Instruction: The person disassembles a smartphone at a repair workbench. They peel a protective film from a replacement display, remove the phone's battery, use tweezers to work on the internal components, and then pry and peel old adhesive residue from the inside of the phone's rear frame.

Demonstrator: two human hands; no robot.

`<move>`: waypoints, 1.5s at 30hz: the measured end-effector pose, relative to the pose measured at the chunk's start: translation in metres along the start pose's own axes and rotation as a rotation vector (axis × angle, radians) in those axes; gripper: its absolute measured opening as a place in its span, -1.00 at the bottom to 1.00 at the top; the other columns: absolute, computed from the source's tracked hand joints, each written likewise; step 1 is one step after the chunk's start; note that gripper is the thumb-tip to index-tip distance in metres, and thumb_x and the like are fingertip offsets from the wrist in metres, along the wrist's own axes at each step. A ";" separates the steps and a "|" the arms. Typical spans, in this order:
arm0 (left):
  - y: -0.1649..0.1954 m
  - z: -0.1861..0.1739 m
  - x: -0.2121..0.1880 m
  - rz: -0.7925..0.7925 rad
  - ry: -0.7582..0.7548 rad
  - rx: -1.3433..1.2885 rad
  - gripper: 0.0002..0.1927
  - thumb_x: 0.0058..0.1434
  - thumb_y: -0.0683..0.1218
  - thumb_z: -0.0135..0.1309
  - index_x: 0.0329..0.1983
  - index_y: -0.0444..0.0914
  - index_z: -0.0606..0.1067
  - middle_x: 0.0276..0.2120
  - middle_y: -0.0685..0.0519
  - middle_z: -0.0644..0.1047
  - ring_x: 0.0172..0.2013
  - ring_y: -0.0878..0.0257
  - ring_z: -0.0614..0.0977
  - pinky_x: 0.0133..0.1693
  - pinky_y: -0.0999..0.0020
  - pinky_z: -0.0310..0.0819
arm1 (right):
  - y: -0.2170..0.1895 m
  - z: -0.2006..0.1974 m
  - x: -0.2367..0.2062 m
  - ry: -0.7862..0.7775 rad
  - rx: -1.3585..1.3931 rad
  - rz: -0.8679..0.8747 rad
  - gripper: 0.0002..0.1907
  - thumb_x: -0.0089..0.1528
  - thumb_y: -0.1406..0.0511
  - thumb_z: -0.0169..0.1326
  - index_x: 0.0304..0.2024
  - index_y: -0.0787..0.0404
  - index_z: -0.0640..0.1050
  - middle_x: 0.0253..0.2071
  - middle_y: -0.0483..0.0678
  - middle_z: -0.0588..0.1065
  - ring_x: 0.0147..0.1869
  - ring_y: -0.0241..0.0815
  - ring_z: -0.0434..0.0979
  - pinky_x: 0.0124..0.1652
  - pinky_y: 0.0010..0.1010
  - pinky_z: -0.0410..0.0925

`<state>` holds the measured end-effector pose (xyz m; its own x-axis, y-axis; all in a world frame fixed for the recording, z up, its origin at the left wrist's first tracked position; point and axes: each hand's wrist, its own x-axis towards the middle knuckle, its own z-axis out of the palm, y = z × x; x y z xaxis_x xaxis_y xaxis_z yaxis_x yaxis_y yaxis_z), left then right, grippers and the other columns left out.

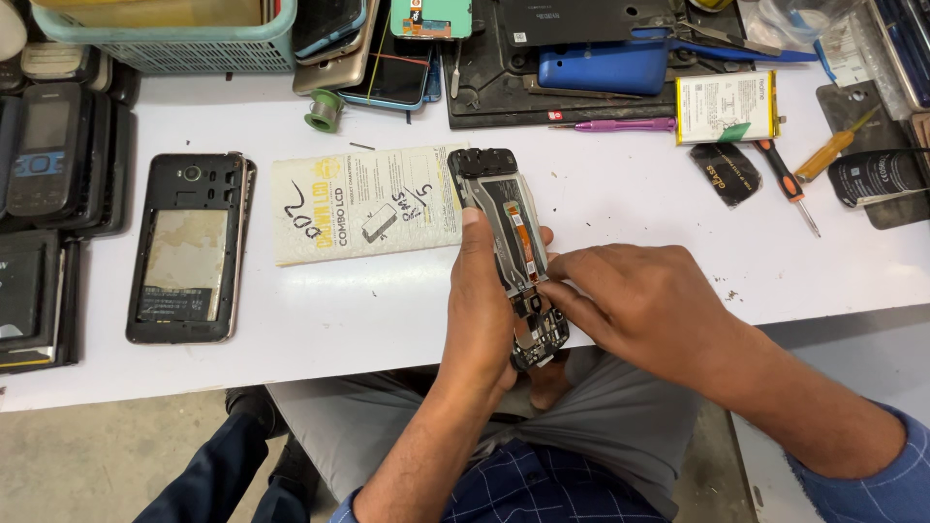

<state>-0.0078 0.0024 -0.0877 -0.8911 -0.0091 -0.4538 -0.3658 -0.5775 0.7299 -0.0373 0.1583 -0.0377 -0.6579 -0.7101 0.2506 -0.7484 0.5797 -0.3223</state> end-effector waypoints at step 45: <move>0.010 -0.003 -0.015 -0.015 -0.332 -0.313 -0.19 0.46 0.33 -0.60 0.32 -0.39 0.31 0.00 -0.31 0.56 -0.01 0.01 0.66 -0.05 0.16 0.68 | -0.018 -0.039 -0.015 0.150 0.067 -0.014 -0.78 0.14 0.38 0.28 -0.16 0.30 0.61 -0.22 0.00 0.63 -0.13 -0.10 0.68 -0.20 -0.40 0.50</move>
<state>0.0030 -0.0060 -0.0755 -0.9428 0.2341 -0.2374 -0.3262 -0.7950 0.5115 -0.0171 0.1739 0.0004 -0.6563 -0.6473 0.3876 -0.7537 0.5388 -0.3764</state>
